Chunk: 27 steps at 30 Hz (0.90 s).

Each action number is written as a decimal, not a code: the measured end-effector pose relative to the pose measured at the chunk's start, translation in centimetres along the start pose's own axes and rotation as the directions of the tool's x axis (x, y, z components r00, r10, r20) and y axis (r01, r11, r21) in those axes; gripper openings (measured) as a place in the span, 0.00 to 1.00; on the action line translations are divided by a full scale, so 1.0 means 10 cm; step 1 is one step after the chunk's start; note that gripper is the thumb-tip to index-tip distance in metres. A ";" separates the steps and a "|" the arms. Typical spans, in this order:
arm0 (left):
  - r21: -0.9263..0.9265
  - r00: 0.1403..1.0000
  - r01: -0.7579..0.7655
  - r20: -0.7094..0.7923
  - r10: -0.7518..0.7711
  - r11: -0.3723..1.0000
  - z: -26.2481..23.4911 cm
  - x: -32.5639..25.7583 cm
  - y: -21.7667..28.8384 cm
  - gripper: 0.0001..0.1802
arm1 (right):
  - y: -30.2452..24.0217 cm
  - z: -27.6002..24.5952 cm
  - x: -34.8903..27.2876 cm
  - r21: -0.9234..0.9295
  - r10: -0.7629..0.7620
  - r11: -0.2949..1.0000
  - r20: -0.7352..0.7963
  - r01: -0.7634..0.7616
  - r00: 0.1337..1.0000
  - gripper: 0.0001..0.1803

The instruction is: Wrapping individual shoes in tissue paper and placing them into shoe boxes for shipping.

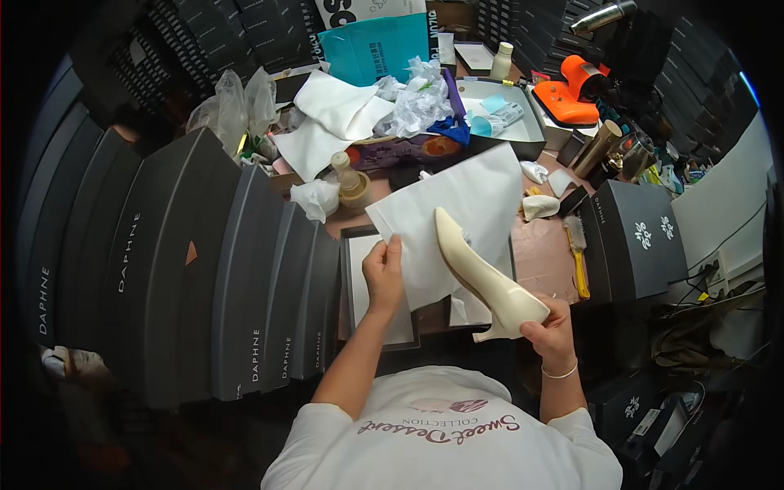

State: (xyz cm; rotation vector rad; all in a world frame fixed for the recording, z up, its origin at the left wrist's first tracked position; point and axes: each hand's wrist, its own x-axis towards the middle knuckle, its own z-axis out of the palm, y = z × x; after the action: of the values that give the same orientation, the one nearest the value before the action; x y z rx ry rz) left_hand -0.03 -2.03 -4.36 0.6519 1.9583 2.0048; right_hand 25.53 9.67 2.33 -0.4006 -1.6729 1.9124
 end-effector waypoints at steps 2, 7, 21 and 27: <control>-0.616 0.923 0.366 0.145 -0.356 0.697 0.11 0.01 0.02 0.14 | -0.03 -0.02 -0.02 0.185 0.000 0.983 -0.029 0.005 1.000 0.26; -0.735 0.859 0.511 0.450 -0.242 0.446 0.26 -0.02 0.11 0.14 | -0.05 -0.09 -0.03 0.250 -0.020 0.966 -0.169 0.062 0.985 0.23; -0.707 0.808 0.562 0.581 -0.102 0.430 1.03 0.15 0.19 0.12 | -0.24 -0.74 -0.66 0.167 -0.454 0.848 -0.261 0.503 0.852 0.28; -0.717 0.922 0.373 0.355 -0.153 0.589 1.59 0.03 0.33 0.09 | -0.60 -0.45 -0.91 0.179 -0.335 0.908 -0.229 0.378 0.914 0.22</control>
State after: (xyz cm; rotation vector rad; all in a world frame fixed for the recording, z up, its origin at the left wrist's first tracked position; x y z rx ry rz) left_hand 7.88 11.78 -1.27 0.3284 0.7979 2.1466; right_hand 36.59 8.37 6.18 -0.1678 -1.2882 1.6985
